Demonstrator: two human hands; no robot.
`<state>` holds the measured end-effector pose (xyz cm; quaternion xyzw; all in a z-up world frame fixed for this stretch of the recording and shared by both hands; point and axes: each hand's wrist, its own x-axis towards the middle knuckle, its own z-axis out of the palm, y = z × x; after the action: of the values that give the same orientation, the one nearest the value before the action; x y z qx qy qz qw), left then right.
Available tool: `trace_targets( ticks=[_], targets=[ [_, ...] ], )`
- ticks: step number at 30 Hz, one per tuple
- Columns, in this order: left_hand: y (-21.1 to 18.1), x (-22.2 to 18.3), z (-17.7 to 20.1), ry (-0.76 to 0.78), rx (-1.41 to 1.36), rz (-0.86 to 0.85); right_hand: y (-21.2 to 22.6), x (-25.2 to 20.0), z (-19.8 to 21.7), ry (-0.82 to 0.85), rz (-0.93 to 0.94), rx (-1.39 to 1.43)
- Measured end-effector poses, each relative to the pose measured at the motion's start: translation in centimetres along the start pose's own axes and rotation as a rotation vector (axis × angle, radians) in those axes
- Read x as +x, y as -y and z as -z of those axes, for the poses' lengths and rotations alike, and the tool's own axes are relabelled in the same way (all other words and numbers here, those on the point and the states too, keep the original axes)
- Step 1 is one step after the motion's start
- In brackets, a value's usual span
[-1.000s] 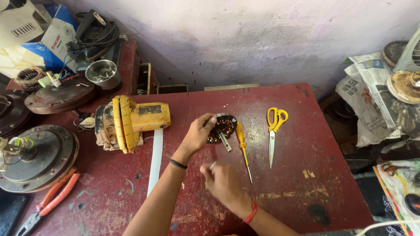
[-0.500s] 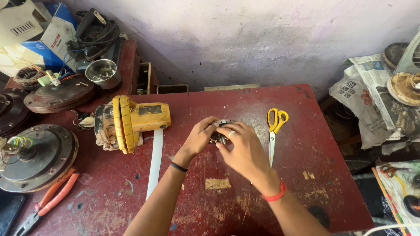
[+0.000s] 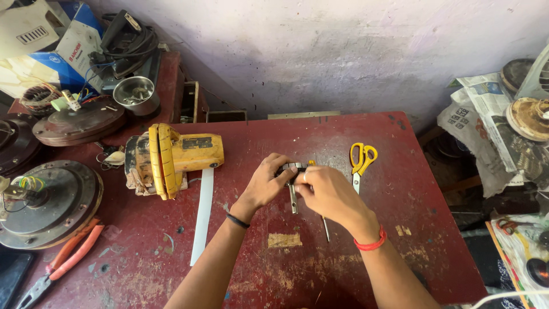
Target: The person uses a yellow-handled screwdriver to adjust and tighten copper windings on a circular motor rotor placed on a red workbench. They repeatedly rotate the rotor and apply pressure with the screwdriver to secure the windings in place.
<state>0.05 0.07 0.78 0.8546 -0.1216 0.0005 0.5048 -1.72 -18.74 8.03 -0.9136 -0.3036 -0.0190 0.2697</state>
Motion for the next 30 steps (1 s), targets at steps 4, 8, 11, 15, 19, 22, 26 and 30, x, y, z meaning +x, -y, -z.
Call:
trace_targets(
  ticks=[4,8,11,15,19,22,26,30],
  targets=[
    [0.4,-0.1,-0.2,-0.024,-0.020,-0.087,-0.6,0.6,0.1,-0.142,-0.044,0.029],
    [0.4,-0.1,-0.1,-0.010,0.016,-0.054,-1.3,1.1,-0.5,-0.300,-0.104,0.078],
    [0.1,-0.2,-0.4,-0.024,0.052,-0.049,-1.9,1.5,-1.0,-0.340,-0.151,0.113],
    [-0.3,-0.3,-0.5,-0.043,0.079,-0.075,-2.6,2.3,-1.8,-0.327,-0.223,0.217],
    [-0.4,-0.4,-0.3,-0.005,0.077,-0.076,-3.7,3.2,-2.3,-0.248,-0.365,0.360],
    [-0.5,-0.8,-0.2,-0.035,0.062,-0.155,-4.7,3.9,-2.3,-0.174,-0.505,0.630],
    [-0.7,-1.5,-0.5,-0.067,-0.022,-0.142,-6.1,4.5,-2.1,-0.033,-0.636,0.768],
    [-0.9,-1.8,-1.3,-0.175,0.102,-0.334,-7.0,4.2,-2.3,0.059,-0.639,0.761]
  ],
)
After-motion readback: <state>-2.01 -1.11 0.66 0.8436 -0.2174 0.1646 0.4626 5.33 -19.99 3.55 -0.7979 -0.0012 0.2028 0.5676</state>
